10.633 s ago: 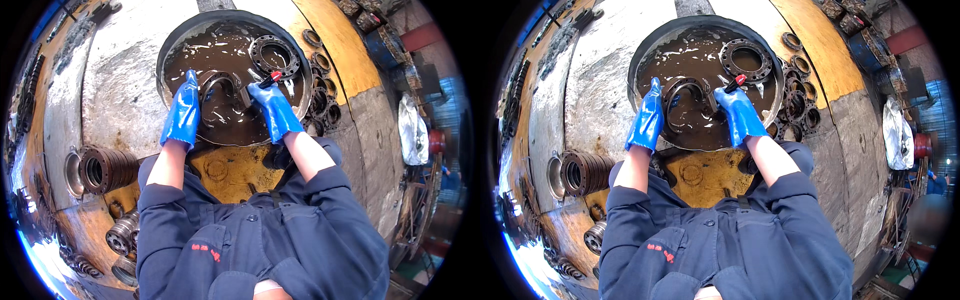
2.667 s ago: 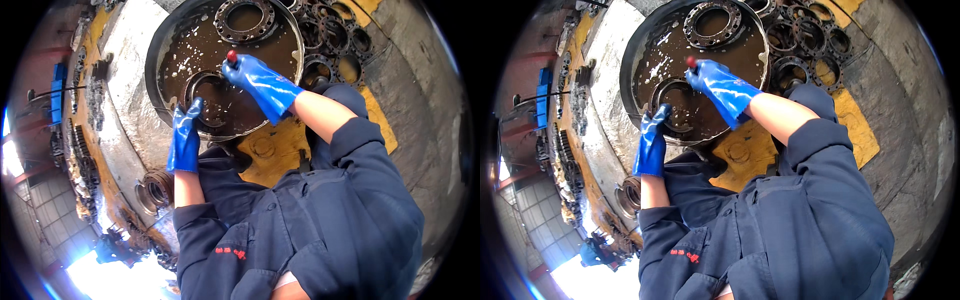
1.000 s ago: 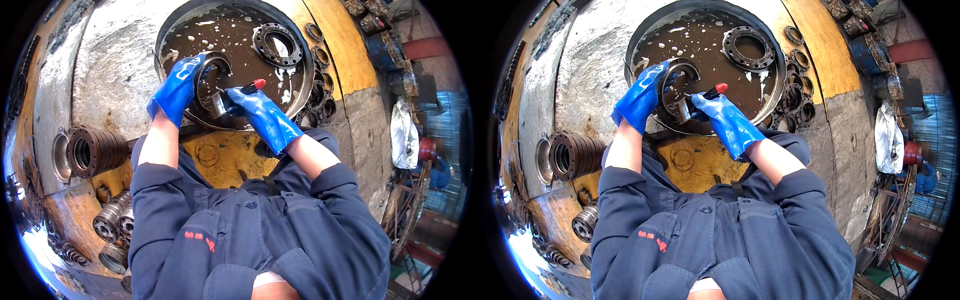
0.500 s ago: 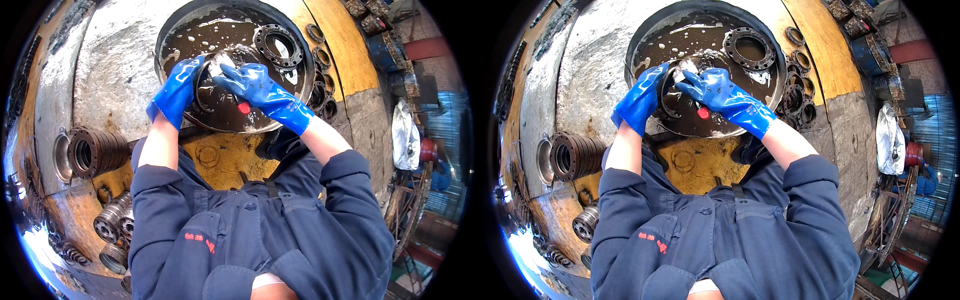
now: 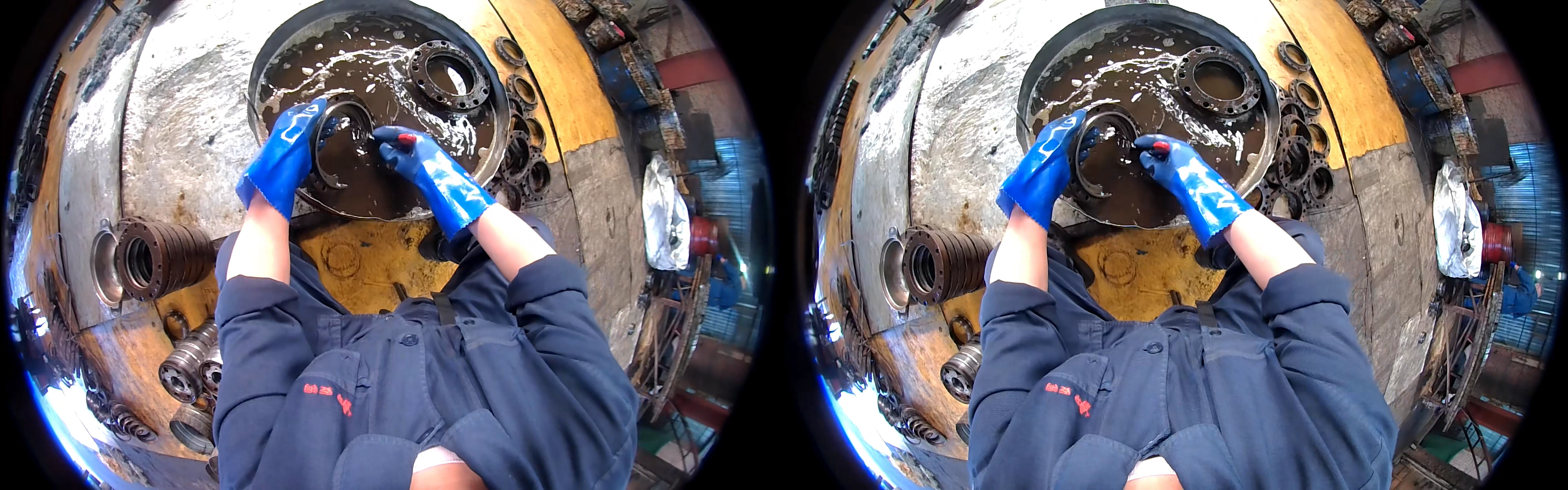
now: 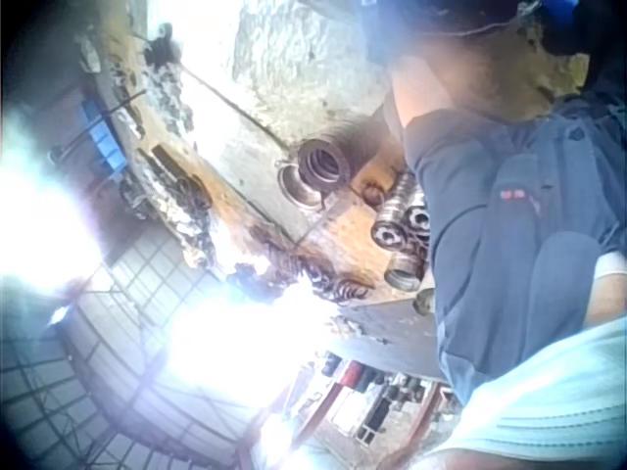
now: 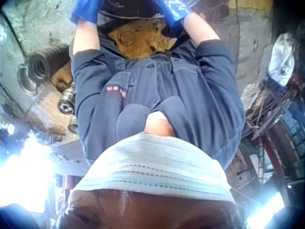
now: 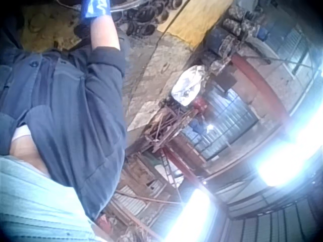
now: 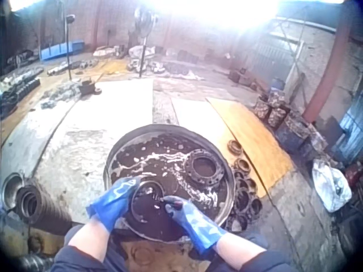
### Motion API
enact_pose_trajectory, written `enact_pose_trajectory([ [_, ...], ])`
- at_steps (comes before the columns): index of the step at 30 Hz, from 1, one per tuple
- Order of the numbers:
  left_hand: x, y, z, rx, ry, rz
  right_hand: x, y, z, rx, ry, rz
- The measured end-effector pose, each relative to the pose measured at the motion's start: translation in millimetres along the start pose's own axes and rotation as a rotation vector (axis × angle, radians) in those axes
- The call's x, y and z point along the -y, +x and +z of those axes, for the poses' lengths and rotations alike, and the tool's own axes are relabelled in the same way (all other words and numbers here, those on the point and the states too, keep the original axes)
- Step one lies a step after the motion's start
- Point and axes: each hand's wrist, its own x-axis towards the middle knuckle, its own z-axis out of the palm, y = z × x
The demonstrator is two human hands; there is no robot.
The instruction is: The person scrubs circular metal parts with a red-handled brush in a basin of dark liquid. They repeatedly dip the parts into the liquid and scrub both sides before placing them aside. The person handles multiple parts one at a time in a repetitive cleaning cycle.
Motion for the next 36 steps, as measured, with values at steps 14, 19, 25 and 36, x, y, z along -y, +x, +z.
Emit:
enact_pose_trajectory([
  [14,-5,-21,-3,-0.178,1.118,0.706,69,-43,24,0.008,0.639,0.143],
  [19,-7,-19,-5,-0.181,0.92,0.61,93,-23,45,-0.066,0.36,-0.112],
  [25,-8,-10,-3,-0.151,0.454,0.389,136,-1,39,-0.05,0.267,-0.121],
  [36,-10,-11,8,-0.099,0.153,0.224,51,-2,-10,-0.251,0.065,0.254],
])
